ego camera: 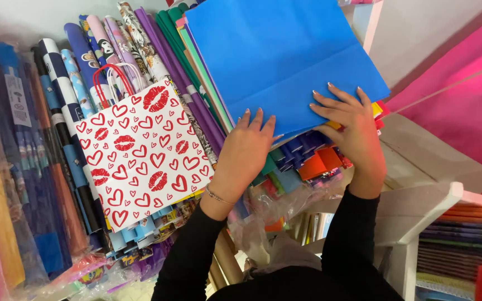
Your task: Picking up various colored gift bags and a box of paper and placing them into a black plastic bag.
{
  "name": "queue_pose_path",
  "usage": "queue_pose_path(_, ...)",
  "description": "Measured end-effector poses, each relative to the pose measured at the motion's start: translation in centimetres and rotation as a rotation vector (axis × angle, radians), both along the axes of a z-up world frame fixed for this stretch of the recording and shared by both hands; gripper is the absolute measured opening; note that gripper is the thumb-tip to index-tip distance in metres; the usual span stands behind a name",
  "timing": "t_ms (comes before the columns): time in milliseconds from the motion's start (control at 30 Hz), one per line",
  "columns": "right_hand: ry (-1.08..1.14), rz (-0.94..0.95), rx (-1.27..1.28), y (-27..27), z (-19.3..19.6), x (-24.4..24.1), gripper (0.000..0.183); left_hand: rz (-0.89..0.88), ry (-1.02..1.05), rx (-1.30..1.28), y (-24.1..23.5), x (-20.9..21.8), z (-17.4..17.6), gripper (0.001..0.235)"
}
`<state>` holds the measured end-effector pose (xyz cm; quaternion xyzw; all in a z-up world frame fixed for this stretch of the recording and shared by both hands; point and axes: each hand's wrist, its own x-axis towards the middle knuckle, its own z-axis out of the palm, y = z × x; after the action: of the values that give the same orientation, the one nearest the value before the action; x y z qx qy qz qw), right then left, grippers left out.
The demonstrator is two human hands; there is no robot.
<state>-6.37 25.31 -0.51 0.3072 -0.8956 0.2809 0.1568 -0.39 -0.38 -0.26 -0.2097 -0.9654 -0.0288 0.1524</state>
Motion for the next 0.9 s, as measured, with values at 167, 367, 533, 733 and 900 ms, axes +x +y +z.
queue_pose_path(167, 0.095, 0.023, -0.099, -0.9, 3.2, 0.6, 0.017, -0.037, -0.044, 0.098, -1.3, 0.3, 3.0, 0.046)
queue_pose_path(367, 0.453, 0.033, -0.288, -2.5, 5.1, 0.5, 0.014, 0.058, 0.171, 0.032, -2.4, 0.2, 5.6, 0.049)
queue_pose_path(533, 0.71, -0.195, -0.501, -3.1, 5.1, 4.0, 0.024, 0.12, 0.265, 0.098, -3.1, 0.5, 6.3, 0.073)
queue_pose_path(733, 0.184, 0.186, -0.118, -3.1, 2.2, 2.5, 0.036, 0.12, 0.342, 0.089, -2.4, 1.3, 7.5, 0.09)
queue_pose_path(900, 0.102, 0.072, -0.103, -3.9, 2.2, 3.0, 0.033, -0.062, 0.301, 0.258, -3.4, 1.5, 7.6, 0.097)
